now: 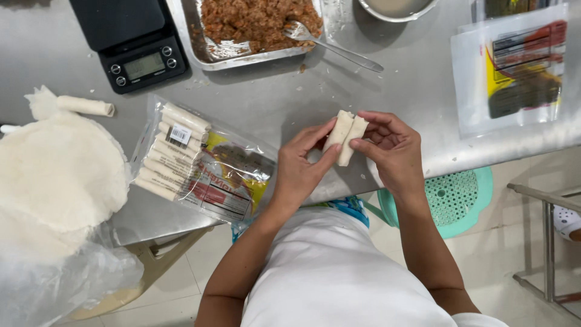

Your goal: The person packages several pre-rolled spring rolls into a plastic bag by hand on a stainless steel work surface.

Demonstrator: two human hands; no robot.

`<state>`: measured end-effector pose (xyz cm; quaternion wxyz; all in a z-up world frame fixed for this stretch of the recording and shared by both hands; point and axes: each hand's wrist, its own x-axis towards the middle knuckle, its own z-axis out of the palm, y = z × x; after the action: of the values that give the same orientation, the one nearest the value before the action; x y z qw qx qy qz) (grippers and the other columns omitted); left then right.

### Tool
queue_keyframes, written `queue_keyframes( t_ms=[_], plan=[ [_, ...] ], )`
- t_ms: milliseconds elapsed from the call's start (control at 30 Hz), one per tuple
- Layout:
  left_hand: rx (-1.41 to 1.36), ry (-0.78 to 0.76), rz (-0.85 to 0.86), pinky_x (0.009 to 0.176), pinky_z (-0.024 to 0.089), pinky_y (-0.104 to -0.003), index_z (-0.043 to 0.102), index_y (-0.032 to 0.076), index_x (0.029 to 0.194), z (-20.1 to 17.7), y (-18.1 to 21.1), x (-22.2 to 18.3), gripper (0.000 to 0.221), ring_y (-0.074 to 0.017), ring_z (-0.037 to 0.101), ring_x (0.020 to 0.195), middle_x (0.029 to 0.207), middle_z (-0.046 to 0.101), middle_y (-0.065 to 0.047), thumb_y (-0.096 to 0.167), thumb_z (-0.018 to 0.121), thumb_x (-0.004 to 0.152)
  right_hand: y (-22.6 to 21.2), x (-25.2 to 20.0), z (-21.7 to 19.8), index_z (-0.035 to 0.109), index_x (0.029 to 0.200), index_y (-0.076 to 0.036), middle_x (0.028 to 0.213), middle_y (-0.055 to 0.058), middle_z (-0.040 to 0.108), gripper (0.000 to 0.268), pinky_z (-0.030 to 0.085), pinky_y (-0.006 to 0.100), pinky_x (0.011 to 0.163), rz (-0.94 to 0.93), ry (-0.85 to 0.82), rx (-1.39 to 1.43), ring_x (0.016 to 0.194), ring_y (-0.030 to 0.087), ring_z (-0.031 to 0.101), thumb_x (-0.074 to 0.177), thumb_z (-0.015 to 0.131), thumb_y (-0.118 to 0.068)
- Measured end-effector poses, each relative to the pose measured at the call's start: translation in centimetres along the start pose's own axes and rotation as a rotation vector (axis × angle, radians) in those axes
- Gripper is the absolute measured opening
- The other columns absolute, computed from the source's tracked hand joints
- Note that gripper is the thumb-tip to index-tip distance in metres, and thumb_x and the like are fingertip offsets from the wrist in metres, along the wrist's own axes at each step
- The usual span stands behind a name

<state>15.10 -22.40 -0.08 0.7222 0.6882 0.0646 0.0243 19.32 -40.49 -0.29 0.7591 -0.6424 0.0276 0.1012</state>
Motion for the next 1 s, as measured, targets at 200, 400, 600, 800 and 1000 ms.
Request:
queue_keyframes(
  t_ms=[200,400,600,800,1000],
  plan=[
    [0.475,0.023,0.397,0.098,0.059,-0.041,0.052,0.003,0.149,2.6,-1.1,-0.5,0.064,-0.0360,0.063,0.119,0.131,0.060,-0.020,0.013,0.080,0.092,1.5,-0.6,-0.4,0.056,0.131,0.006,0.108,0.019,0.069,0.062,0.067,0.037,0.086,-0.023,0.163,0.024,0.101,0.026,0.074,0.076,0.085,0.010],
    [0.434,-0.108,0.329,0.099,0.058,-0.042,0.063,0.000,0.135,5.2,-0.7,-0.6,0.050,-0.0362,0.063,0.120,0.126,0.064,-0.017,0.022,0.078,0.092,-1.3,-1.5,2.4,0.061,0.128,0.004,0.115,0.024,0.073,0.032,0.062,0.038,0.091,0.149,0.240,0.301,0.101,0.024,0.074,0.106,0.056,-0.019],
    [0.628,-0.022,0.230,0.092,0.056,-0.042,0.060,-0.003,0.140,2.0,-4.6,0.7,0.049,-0.0374,0.065,0.107,0.114,0.062,-0.021,0.006,0.071,0.093,0.6,-1.1,-0.1,0.057,0.132,0.005,0.122,0.027,0.071,0.035,0.067,0.046,0.062,0.189,0.205,0.227,0.090,0.041,0.076,0.102,0.062,-0.013],
    [0.146,-0.035,0.005,0.084,0.061,-0.034,0.068,0.009,0.135,2.9,-2.3,0.2,0.045,-0.0275,0.073,0.106,0.116,0.074,-0.016,0.010,0.078,0.091,-0.6,-1.0,1.6,0.064,0.120,0.005,0.100,0.020,0.072,0.031,0.065,0.040,0.059,0.197,0.199,0.177,0.075,0.028,0.074,0.092,0.070,-0.006],
    [0.354,-0.257,0.276,0.091,0.060,-0.039,0.069,0.002,0.129,3.1,-1.3,0.8,0.034,-0.0321,0.073,0.103,0.110,0.074,-0.016,0.011,0.070,0.097,-4.7,-0.4,2.7,0.072,0.106,0.006,0.073,0.011,0.074,0.026,0.063,0.032,0.055,0.199,0.188,0.102,0.058,0.013,0.071,0.081,0.079,0.003]
  ],
)
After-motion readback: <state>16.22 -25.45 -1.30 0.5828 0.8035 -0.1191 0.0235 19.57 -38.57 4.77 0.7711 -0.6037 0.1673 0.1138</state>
